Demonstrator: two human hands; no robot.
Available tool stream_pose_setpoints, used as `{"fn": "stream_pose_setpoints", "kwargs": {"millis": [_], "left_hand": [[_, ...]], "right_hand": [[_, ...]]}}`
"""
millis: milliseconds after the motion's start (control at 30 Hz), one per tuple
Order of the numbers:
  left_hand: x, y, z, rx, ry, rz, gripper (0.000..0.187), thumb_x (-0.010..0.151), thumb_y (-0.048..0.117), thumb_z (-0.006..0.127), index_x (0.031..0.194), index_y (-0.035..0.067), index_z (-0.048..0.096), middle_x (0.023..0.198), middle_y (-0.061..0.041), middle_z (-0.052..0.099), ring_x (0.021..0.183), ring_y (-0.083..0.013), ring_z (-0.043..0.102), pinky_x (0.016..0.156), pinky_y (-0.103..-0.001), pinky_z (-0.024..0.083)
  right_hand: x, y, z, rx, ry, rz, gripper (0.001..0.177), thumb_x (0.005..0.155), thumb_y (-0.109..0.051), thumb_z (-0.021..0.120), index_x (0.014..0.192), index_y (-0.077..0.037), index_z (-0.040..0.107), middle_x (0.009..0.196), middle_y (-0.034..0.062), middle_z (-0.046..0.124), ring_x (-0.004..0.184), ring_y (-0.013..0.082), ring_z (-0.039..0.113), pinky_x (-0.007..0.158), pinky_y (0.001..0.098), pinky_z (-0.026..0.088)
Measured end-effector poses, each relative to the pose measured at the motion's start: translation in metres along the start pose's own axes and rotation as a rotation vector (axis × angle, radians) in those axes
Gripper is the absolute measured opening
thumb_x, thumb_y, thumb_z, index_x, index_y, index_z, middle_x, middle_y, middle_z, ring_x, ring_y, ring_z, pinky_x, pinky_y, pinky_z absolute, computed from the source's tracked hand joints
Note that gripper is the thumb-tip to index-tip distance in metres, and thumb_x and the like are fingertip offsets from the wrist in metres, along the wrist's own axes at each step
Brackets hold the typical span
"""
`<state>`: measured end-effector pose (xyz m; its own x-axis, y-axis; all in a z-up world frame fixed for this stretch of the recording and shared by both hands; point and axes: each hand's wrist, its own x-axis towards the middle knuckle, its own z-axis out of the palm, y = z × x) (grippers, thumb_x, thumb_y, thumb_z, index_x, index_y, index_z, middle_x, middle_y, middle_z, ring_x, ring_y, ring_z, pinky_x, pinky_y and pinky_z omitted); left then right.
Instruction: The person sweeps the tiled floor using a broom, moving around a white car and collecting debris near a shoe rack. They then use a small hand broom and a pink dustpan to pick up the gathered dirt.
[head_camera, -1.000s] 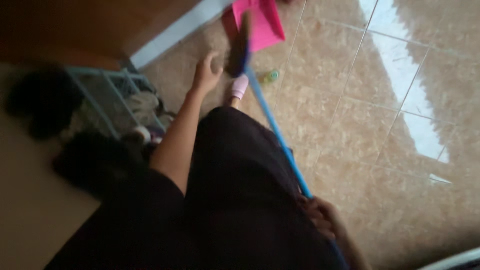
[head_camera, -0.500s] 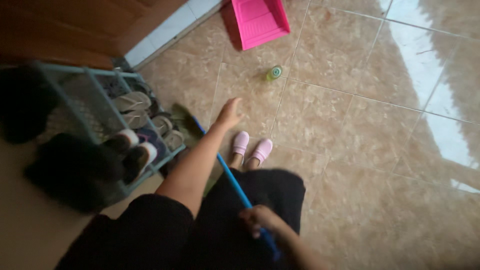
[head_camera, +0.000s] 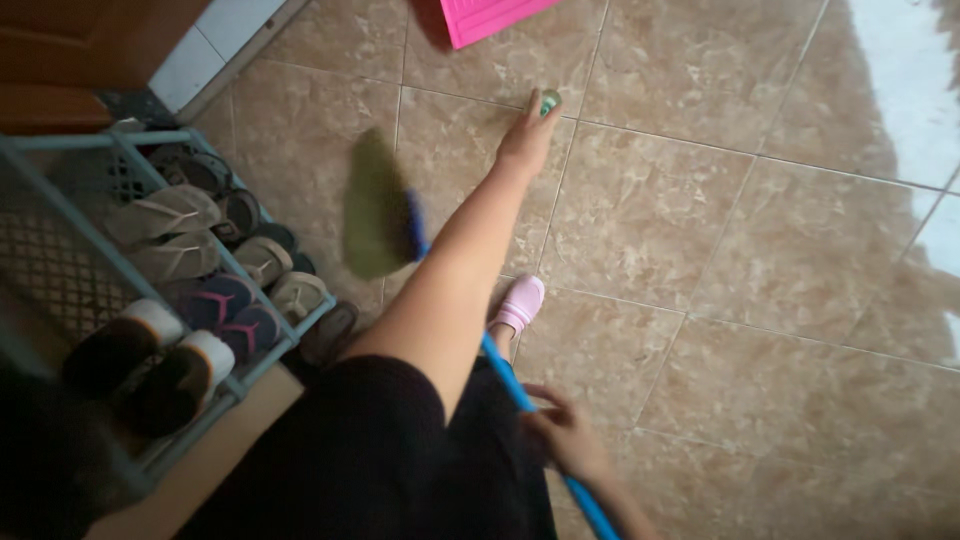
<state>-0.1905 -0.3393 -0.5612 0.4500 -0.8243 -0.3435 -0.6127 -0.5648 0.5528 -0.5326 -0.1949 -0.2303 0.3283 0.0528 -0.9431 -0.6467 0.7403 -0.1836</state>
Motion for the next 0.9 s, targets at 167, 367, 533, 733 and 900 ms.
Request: {"fn": "stream_pose_setpoints", "kwargs": {"millis": [167,367,533,733,900], "left_hand": [[0.042,-0.021,0.043,-0.037,-0.159,-0.204,0.044,0.105,0.023,0.052,0.149,0.02,0.048,0.159,-0.02,0.041,0.13,-0.0405,0.058,0.108,-0.047,0.048],[0.03,-0.058,0.04,-0.106,-0.051,-0.173,0.042,0.105,0.03,0.056,0.145,0.017,0.054,0.14,-0.024,0.058,0.123,-0.042,0.059,0.101,-0.048,0.049],[-0.027,-0.072,0.0,0.249,0.129,0.187,0.053,0.092,0.006,0.056,0.142,0.025,0.059,0.134,-0.018,0.062,0.119,-0.038,0.063,0.095,-0.047,0.054],[-0.139,-0.028,-0.149,0.09,0.284,0.098,0.051,0.082,0.014,0.072,0.13,0.011,0.057,0.118,-0.019,0.063,0.101,-0.0411,0.064,0.08,-0.05,0.055],[-0.208,0.015,-0.246,0.091,0.195,-0.026,0.041,0.086,0.016,0.074,0.124,0.014,0.059,0.112,-0.015,0.064,0.1,-0.0379,0.065,0.082,-0.049,0.055]], "right_hand": [[-0.001,-0.029,-0.022,0.079,-0.006,-0.04,0.041,0.09,-0.003,0.059,0.131,-0.001,0.056,0.095,0.0141,0.076,0.068,0.0152,0.071,0.048,0.0289,0.057],[0.013,-0.068,-0.039,0.106,-0.104,-0.051,0.05,0.09,-0.002,0.056,0.14,-0.004,0.054,0.107,0.0149,0.076,0.064,0.0105,0.058,0.043,0.0224,0.043],[-0.011,-0.09,-0.064,0.059,-0.027,-0.04,0.053,0.09,-0.002,0.058,0.143,-0.006,0.057,0.107,0.0151,0.077,0.063,0.0092,0.056,0.045,0.0217,0.042],[-0.084,-0.109,-0.112,-0.089,0.162,-0.068,0.049,0.089,-0.004,0.061,0.139,-0.01,0.062,0.101,0.0142,0.077,0.059,0.0108,0.055,0.043,0.0247,0.042],[-0.135,-0.099,-0.123,-0.252,0.489,-0.27,0.047,0.091,-0.004,0.066,0.137,-0.009,0.062,0.078,0.0101,0.061,0.053,0.0118,0.048,0.042,0.0267,0.038]]}}
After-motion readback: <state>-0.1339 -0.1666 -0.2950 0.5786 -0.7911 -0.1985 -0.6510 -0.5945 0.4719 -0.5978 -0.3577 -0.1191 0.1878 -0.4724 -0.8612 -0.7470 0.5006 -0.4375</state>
